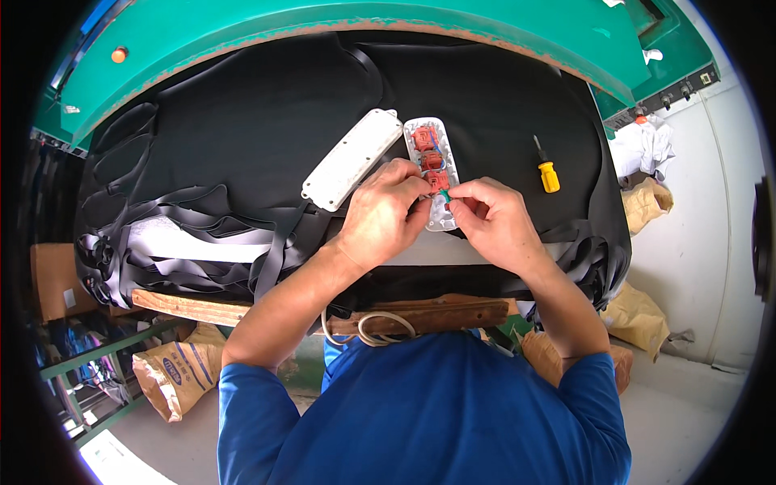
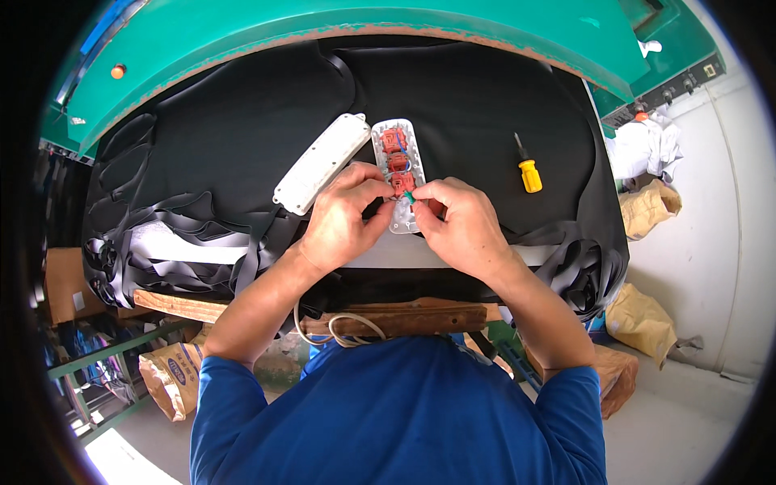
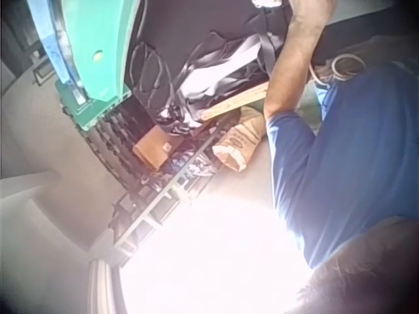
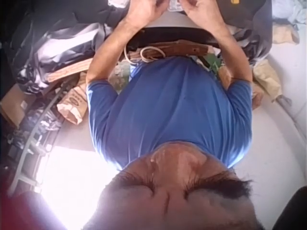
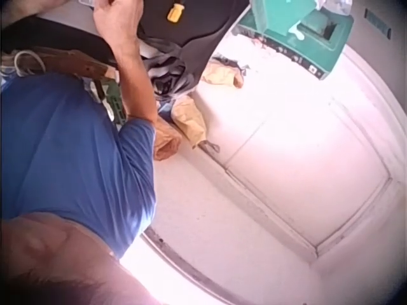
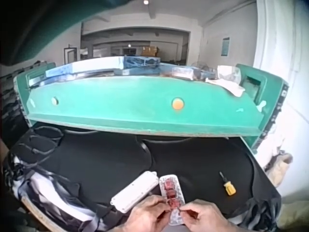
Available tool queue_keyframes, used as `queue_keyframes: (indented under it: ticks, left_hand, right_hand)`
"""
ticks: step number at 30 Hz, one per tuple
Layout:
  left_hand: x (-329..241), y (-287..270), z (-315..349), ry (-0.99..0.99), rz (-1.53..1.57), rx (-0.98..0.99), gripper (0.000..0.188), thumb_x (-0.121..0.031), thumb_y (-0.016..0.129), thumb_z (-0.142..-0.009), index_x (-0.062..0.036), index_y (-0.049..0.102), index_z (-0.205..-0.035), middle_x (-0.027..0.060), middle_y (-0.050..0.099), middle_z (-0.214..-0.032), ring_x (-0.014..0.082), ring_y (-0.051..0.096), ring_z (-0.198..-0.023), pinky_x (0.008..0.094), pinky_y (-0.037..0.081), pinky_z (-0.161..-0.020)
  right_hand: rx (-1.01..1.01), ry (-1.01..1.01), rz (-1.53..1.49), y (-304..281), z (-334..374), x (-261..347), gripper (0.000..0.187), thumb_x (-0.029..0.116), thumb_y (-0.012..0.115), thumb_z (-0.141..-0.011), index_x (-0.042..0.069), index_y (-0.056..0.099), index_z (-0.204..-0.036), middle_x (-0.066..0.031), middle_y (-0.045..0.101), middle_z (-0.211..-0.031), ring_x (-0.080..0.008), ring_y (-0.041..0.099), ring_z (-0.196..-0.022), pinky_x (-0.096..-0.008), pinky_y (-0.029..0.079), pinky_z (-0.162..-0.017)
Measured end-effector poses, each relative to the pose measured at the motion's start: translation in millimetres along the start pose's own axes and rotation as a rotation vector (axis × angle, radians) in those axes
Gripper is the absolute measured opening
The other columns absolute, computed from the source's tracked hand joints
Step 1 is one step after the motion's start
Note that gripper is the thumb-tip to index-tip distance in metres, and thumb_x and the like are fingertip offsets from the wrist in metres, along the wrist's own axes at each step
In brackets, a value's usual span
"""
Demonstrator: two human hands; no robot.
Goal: Disassembling and inspecting the internal wiring of a power strip using a screwdriver.
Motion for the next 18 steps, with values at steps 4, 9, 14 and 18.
queue_keyframes:
  ticks: [4, 9, 14, 18]
  left_hand:
    - [-0.4, 0.1, 0.3, -0.005, 0.000, 0.003, 0.021, 0.000, 0.079, -0.078, -0.0013, 0.073, -0.098, 0.0129, 0.068, -0.104, 0.0302, 0.070, -0.086, 0.0372, 0.058, -0.072]
    - [0.5, 1.8, 0.9, -0.023, 0.009, 0.010, 0.017, -0.002, 0.076, -0.078, 0.0000, 0.070, -0.094, 0.0110, 0.064, -0.102, 0.0294, 0.068, -0.088, 0.0389, 0.057, -0.075]
    - [2.8, 4.3, 2.0, -0.034, 0.006, 0.004, 0.021, 0.001, 0.078, -0.078, -0.0004, 0.072, -0.098, 0.0132, 0.067, -0.105, 0.0301, 0.070, -0.086, 0.0367, 0.059, -0.072]
    - [1.4, 1.5, 3.1, -0.004, -0.001, -0.018, 0.021, 0.001, 0.078, -0.079, -0.0005, 0.072, -0.098, 0.0128, 0.067, -0.104, 0.0297, 0.070, -0.085, 0.0364, 0.058, -0.071]
  right_hand:
    - [0.041, 0.233, -0.215, 8.7, 0.5, -23.2, 0.012, 0.004, 0.070, -0.091, -0.002, 0.071, -0.102, -0.0076, 0.066, -0.071, -0.0107, 0.060, -0.060, -0.0286, 0.049, -0.056]
    - [0.183, 0.397, -0.242, 12.3, -3.3, -32.7, 0.013, 0.006, 0.070, -0.095, 0.000, 0.072, -0.107, 0.0028, 0.061, -0.071, -0.0019, 0.051, -0.059, -0.0216, 0.042, -0.052]
    - [0.220, 0.543, -0.329, 9.9, 4.6, -37.5, 0.016, 0.007, 0.070, -0.096, 0.003, 0.072, -0.111, 0.0038, 0.062, -0.072, -0.0011, 0.049, -0.058, -0.0198, 0.039, -0.050]
    - [-0.270, 0.182, -0.055, -78.9, -2.9, -39.7, 0.027, 0.012, 0.075, -0.092, 0.004, 0.070, -0.118, -0.0033, 0.067, -0.085, -0.0085, 0.061, -0.069, -0.0260, 0.051, -0.063]
Point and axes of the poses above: each hand's wrist, its own z-axis away from the middle knuckle, its own y-axis out of the palm, x = y × z, the point moved 9 cm from there along -z, towards the middle knuckle
